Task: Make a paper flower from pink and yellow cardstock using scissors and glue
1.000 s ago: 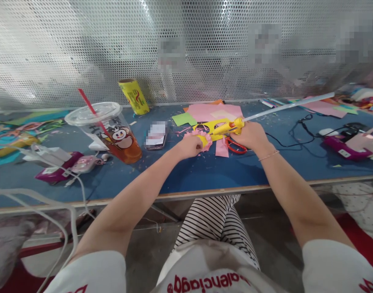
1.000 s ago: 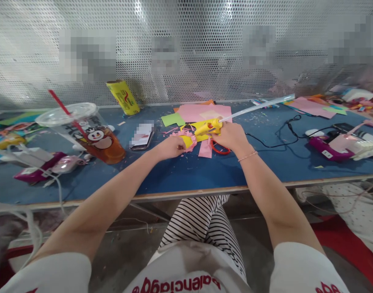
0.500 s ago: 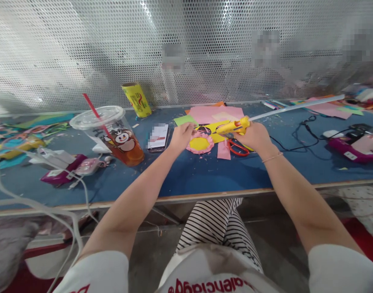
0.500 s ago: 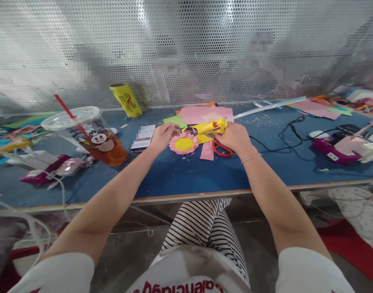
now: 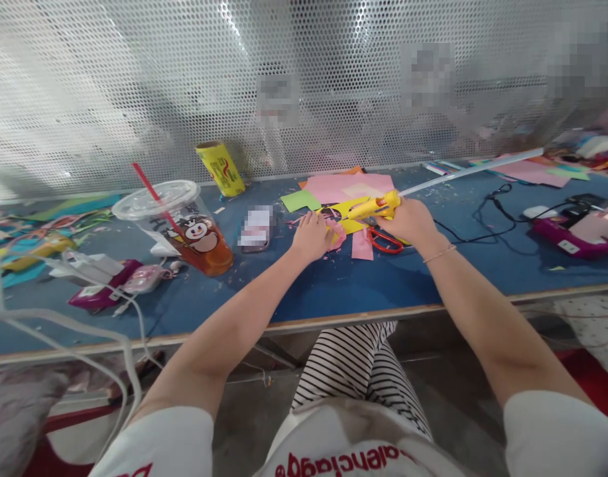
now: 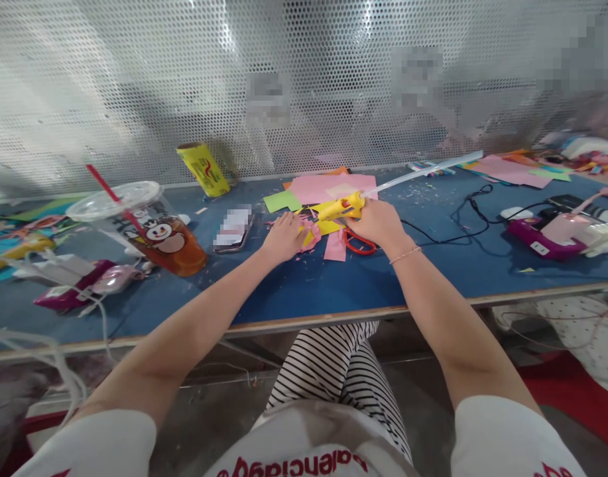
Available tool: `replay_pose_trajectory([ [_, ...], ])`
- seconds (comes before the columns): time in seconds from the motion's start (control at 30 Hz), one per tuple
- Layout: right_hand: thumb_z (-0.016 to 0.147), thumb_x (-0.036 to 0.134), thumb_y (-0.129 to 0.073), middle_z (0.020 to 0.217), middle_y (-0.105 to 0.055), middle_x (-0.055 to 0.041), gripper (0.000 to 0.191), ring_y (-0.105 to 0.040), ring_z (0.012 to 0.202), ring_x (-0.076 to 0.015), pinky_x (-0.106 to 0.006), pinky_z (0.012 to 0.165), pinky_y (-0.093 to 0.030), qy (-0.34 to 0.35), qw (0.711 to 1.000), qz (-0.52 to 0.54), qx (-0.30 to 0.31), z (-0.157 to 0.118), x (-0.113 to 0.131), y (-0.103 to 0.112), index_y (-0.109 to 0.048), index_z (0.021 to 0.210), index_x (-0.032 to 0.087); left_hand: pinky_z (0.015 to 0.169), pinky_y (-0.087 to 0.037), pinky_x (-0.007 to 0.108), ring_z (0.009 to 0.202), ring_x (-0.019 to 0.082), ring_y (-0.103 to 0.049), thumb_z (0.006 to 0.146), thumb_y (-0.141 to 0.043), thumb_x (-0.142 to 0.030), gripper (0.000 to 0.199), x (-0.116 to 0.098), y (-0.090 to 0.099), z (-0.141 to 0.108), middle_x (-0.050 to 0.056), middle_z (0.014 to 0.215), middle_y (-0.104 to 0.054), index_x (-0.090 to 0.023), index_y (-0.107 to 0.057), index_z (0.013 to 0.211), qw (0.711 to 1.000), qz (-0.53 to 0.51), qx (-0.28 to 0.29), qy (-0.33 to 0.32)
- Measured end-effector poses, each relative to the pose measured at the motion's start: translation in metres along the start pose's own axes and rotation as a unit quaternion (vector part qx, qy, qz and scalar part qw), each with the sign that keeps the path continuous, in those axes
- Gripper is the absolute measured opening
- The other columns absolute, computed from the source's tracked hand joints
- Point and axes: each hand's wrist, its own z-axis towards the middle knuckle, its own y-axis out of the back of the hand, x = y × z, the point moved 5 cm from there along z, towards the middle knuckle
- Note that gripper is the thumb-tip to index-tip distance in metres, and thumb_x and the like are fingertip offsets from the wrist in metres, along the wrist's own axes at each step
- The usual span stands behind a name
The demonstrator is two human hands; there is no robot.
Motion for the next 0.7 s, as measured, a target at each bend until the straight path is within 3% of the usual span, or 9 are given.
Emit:
replay_pose_trajectory([
  [0.13, 0.081, 0.059, -0.047, 0.086, -0.07, -0.0163, 0.055, -0.064, 0.077, -0.0294, -0.034, 0.062, -0.04, -0.001, 1.0, 0.003, 0.006, -0.001, 0.002, 0.001, -0.067, 0.1, 0.011, 0.114, -0.02, 0.045, 0.141, 0.034, -0.024, 0.094, -0.026, -0.045, 0.066, -0.009, -0.009, -0.006, 0.026, 0.147, -0.034, 0.002, -0.033, 0.139, 0.999, 0.023, 0.037, 0.006],
  [0.33, 0.079, 0.058, -0.05, 0.086, -0.07, -0.0159, 0.053, -0.065, 0.077, -0.0298, -0.034, 0.062, -0.04, 0.001, 1.0, 0.013, 0.006, -0.001, 0.002, 0.001, -0.067, 0.099, 0.012, 0.114, -0.018, 0.047, 0.144, 0.036, -0.013, 0.093, -0.02, -0.051, 0.074, 0.0, -0.021, -0.01, 0.025, 0.153, -0.021, -0.001, -0.016, 0.148, 0.992, 0.039, 0.106, 0.057],
  [0.7, 0.081, 0.062, -0.047, 0.087, -0.07, -0.0159, 0.057, -0.065, 0.079, -0.0297, -0.034, 0.063, -0.042, -0.011, 1.0, 0.008, 0.018, -0.001, 0.001, -0.001, -0.066, 0.101, 0.012, 0.112, -0.017, 0.052, 0.143, 0.041, -0.015, 0.089, -0.016, -0.061, 0.081, 0.008, -0.034, -0.008, 0.026, 0.154, -0.018, -0.007, -0.017, 0.149, 0.988, 0.045, 0.119, 0.085],
])
